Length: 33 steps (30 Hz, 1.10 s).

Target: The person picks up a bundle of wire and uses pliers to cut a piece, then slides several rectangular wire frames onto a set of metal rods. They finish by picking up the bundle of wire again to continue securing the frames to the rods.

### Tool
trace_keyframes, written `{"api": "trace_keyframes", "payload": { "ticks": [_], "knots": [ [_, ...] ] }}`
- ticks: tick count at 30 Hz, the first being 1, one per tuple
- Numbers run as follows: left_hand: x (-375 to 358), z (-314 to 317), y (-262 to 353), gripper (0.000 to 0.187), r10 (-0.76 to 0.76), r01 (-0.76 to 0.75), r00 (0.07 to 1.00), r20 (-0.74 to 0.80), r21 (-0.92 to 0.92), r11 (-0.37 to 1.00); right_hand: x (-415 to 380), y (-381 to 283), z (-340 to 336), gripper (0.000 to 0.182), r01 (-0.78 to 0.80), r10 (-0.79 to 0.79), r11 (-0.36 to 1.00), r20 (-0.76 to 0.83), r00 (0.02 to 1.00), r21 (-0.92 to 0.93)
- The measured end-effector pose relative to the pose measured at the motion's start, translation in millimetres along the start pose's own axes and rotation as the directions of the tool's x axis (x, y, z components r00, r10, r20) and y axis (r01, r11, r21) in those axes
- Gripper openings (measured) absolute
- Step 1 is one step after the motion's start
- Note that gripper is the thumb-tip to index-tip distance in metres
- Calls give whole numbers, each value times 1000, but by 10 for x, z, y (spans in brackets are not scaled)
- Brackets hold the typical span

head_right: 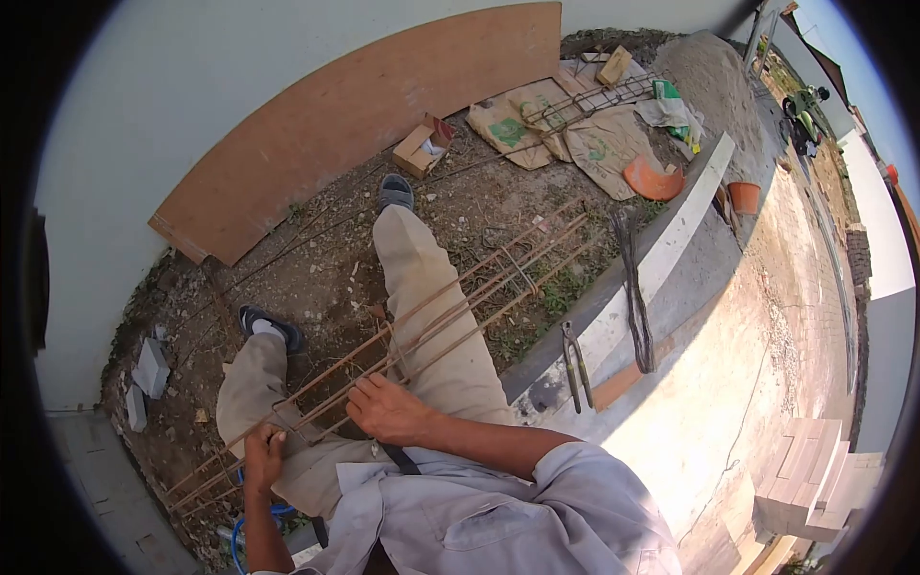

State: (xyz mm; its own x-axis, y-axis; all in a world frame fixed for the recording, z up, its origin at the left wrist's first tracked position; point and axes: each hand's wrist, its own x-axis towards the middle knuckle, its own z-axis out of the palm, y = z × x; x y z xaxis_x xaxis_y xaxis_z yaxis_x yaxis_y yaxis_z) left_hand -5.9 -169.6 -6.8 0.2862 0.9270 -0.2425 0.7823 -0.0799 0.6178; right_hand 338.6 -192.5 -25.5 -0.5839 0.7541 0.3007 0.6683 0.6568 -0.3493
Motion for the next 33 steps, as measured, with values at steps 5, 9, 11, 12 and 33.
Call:
{"api": "trace_keyframes", "payload": {
  "ticks": [5, 9, 11, 12, 33],
  "knots": [
    [-30, 62, 185, 10, -154, 159, 987, -46, 135, 978, -16, -4, 1, 17, -14, 14, 1000, -25, 1000, 0],
    [-45, 5, 318, 14, -110, 123, 991, -76, 207, 971, -196, 11, -279, 17, -101, 127, 989, -256, 958, 112],
    [-63, -54, 402, 19, -116, 135, 989, -91, 244, 960, -454, 143, -508, 20, -251, 294, 955, -398, 869, 157],
    [-61, -80, 424, 19, -104, 129, 989, -109, 256, 958, -656, 272, -688, 23, -367, 393, 918, -450, 802, 147],
    [956, 29, 2088, 24, 362, -370, 929, -76, -213, 904, -2912, 1147, -1462, 34, -900, 779, 47, -579, -239, 434]
  ]
}}
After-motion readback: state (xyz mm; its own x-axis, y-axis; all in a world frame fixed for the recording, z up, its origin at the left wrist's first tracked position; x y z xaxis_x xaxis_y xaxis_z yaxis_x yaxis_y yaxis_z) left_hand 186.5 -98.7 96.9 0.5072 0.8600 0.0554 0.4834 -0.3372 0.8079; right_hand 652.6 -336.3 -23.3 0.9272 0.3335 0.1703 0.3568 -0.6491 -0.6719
